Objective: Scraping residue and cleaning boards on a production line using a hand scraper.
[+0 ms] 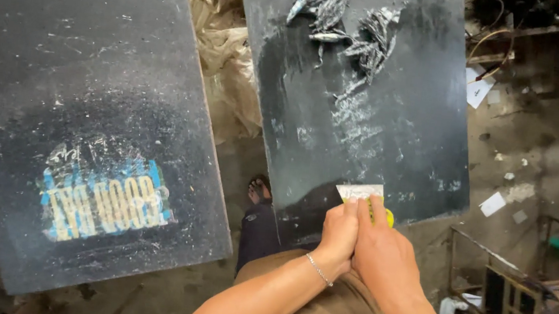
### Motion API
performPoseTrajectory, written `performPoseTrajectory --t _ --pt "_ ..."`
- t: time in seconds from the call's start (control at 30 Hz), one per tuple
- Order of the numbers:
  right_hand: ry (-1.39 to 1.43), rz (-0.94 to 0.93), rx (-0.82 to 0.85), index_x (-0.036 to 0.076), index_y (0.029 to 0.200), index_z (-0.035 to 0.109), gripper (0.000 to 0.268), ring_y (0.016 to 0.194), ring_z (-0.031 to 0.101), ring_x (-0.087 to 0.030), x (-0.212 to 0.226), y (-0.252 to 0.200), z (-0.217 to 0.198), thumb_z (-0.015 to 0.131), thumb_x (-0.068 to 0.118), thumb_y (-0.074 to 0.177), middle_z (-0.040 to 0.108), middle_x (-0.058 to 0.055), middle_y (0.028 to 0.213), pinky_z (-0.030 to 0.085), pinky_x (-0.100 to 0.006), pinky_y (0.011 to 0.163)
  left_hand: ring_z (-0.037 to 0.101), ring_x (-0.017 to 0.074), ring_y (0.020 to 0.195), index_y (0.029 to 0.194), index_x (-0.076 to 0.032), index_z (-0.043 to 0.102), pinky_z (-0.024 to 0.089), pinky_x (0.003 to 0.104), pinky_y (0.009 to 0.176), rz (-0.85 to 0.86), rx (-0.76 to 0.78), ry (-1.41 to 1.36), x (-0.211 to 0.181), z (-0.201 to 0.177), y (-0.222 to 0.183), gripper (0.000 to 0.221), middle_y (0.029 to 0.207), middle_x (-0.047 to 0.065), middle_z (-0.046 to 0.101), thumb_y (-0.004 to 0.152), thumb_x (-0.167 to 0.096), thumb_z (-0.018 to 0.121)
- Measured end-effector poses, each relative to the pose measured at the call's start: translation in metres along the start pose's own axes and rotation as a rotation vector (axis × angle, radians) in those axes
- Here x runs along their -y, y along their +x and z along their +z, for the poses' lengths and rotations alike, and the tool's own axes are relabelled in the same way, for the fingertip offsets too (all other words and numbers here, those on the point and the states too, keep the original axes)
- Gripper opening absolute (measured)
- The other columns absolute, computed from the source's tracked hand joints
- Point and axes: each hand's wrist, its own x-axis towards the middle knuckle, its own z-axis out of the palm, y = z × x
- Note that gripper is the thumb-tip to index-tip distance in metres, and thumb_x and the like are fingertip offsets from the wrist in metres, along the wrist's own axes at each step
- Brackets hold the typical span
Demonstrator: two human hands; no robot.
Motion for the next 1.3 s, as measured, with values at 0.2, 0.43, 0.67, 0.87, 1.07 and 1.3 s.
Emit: performPoseTrajectory --t 0.2,0.43,0.67,0.87,1.07,1.3 --pt "0.025 -0.01 0.027 0.01 0.144 0.047 0.071 0.055 0.072 -0.032 0.0 0.062 -0.032 0.062 0.013 0.075 0.045 -0.012 0.156 0.058 -0.04 0.052 0.063 0.0143 0.087 0.093 -0.013 0.07 0.05 0.034 0.076 0.068 -0.015 -0.008 -0.04 0.004 0.041 0.035 0.089 0.001 0.069 0.102 -0.041 0.051" --pt "0.045 -0.067 0.125 0.007 0.144 0.05 0.074 0.086 0.078 -0.042 -0.016 0.151 -0.066 0.066 0.016 0.072 0.046 -0.012 0.151 0.066 -0.05 0.076 0.069 0.0277 0.116 0.111 -0.005 0.078 0.054 0.043 0.097 0.216 -0.108 -0.005 -0.116 0.021 0.076 0.045 0.112 0.015 0.076 0.098 -0.039 0.052" --pt "0.166 -0.052 -0.002 0.02 0.146 0.05 0.063 0.094 0.076 -0.043 -0.051 0.147 -0.064 0.057 0.025 0.084 0.049 -0.003 0.152 0.062 -0.055 0.082 0.064 0.0307 0.123 0.116 0.004 0.074 0.051 0.046 0.1 0.33 -0.113 -0.018 -0.122 0.048 0.074 0.05 0.119 0.021 0.072 0.094 -0.036 0.054" --pt "0.191 0.051 -0.017 0.03 0.154 0.043 0.069 0.088 0.077 -0.038 -0.048 0.019 -0.019 0.058 0.027 0.086 0.047 0.005 0.158 0.064 -0.049 0.077 0.06 0.0202 0.104 0.118 0.003 0.065 0.052 0.037 0.09 0.232 0.122 -0.244 0.005 0.036 0.032 0.039 0.117 0.01 0.063 0.104 -0.03 0.05" --pt "0.087 0.14 -0.01 0.027 0.145 0.051 0.06 0.09 0.078 -0.025 -0.034 -0.043 0.019 0.056 0.026 0.086 0.052 0.006 0.154 0.065 -0.036 0.078 0.061 0.0138 0.089 0.11 -0.002 0.069 0.052 0.027 0.079 -0.058 0.147 -0.209 0.048 0.03 -0.005 0.031 0.103 0.001 0.064 0.104 -0.029 0.055" --pt "0.047 -0.09 -0.013 0.008 0.138 0.051 0.067 0.056 0.076 -0.029 -0.047 0.042 -0.008 0.066 0.006 0.073 0.049 -0.015 0.155 0.056 -0.04 0.042 0.057 0.0127 0.083 0.083 -0.007 0.064 0.05 0.032 0.073 0.036 -0.05 -0.219 -0.011 0.041 0.034 0.031 0.087 0.002 0.064 0.101 -0.03 0.054"
